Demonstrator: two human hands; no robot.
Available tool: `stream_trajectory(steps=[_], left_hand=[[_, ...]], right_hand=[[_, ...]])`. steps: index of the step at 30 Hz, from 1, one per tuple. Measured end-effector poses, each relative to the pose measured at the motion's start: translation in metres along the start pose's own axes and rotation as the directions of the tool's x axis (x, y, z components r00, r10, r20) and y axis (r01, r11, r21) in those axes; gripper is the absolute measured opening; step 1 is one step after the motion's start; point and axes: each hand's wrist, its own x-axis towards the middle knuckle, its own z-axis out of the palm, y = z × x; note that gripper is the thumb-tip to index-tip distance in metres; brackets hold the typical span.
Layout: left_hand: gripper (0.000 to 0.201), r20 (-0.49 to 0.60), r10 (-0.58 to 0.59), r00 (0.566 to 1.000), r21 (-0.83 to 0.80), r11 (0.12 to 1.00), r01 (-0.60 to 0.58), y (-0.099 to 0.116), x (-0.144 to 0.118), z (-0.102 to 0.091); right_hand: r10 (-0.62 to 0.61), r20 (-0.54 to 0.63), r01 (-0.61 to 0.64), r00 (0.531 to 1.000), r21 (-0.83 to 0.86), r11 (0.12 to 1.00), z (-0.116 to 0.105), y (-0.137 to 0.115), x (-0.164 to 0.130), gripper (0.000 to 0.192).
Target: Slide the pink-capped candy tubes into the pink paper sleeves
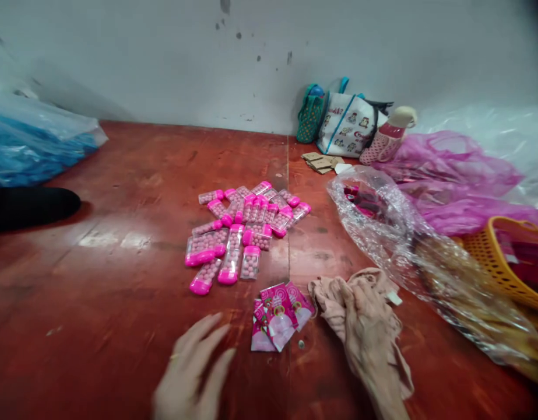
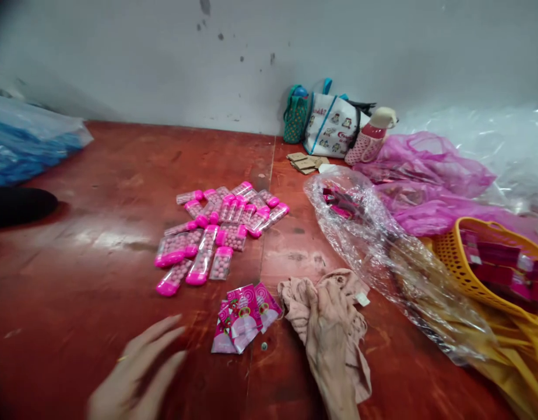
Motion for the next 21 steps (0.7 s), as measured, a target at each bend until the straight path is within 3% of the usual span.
stream_trajectory(steps=[1,3,7,13,17,21], left_hand=[[0.035,0.076,0.112,0.991,0.065,0.991,-0.117,0.011,0.012,0.015],[0.045,0.235,0.296,0.926,0.186,0.921,-0.342,0.028,0.028,0.046],[0.051,0.377,0.352,0.857,0.389,0.779,-0.492,0.039,0.031,0.086],[0.049,0.419,0.385,0.822,0.464,0.687,-0.559,0.029,0.023,0.092],[0.037,0.350,0.408,0.843,0.434,0.727,-0.532,0.022,0.027,0.091],[0.030,0.310,0.406,0.860,0.358,0.788,-0.501,0.014,0.028,0.088]], right_hand=[[-0.013,-0.002,0.013,1.000,0.004,1.000,-0.004,0.000,0.002,0.038],[-0.047,-0.012,0.047,0.999,0.009,0.999,-0.012,-0.006,0.010,0.035],[-0.027,-0.038,0.031,0.999,0.085,0.996,-0.017,-0.048,0.052,0.032],[-0.070,-0.052,0.076,0.996,0.127,0.989,0.047,-0.116,0.120,0.036],[-0.096,-0.030,0.100,0.995,0.129,0.987,0.076,-0.123,0.125,0.032],[-0.115,-0.021,0.116,0.993,0.154,0.981,0.075,-0.118,0.113,0.032]])
